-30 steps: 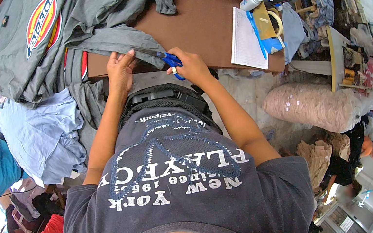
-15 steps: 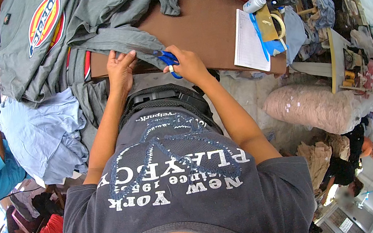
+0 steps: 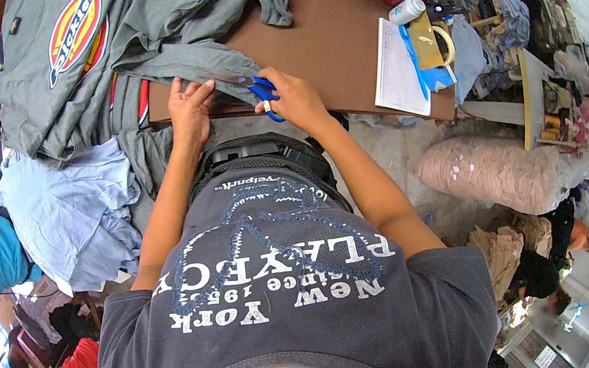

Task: The person picks up several grey shirts one at a time, smoothing them out on a table and using scissors to trim loose threads from the collars and logos.

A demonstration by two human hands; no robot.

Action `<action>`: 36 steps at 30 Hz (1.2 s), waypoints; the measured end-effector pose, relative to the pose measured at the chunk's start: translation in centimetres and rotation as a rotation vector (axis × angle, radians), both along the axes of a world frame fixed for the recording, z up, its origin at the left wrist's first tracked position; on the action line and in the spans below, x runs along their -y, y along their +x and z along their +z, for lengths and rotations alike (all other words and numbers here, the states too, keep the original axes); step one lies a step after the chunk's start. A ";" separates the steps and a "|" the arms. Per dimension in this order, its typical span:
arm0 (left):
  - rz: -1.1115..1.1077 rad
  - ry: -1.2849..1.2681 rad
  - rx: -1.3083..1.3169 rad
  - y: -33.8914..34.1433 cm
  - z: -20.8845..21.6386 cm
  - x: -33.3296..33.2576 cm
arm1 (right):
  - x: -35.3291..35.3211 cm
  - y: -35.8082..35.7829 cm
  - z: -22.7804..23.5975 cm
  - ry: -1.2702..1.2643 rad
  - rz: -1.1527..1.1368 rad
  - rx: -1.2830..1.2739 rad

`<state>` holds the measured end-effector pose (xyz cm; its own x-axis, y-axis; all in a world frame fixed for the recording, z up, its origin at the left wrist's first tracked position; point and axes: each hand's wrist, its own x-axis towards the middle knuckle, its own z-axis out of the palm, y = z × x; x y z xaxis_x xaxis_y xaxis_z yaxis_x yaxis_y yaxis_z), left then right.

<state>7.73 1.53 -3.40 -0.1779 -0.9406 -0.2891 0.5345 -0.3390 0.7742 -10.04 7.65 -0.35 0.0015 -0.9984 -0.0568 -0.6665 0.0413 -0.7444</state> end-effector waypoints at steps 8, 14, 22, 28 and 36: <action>0.004 0.009 -0.032 0.7 0.1 0.7 | -0.6 -0.1 -0.6 0.042 -0.035 -0.056; 0.049 0.008 -0.006 0.5 0.3 0.5 | 1.0 1.1 0.6 0.014 -0.010 -0.079; 0.081 0.025 -0.067 1.0 0.0 1.3 | 0.7 0.5 -1.1 -0.027 0.005 -0.065; 0.061 0.006 -0.059 1.6 -0.7 1.7 | 1.2 1.6 0.0 -0.001 -0.029 -0.043; 0.055 -0.005 -0.059 1.6 -0.1 1.7 | 2.5 1.7 -1.1 -0.046 0.002 0.015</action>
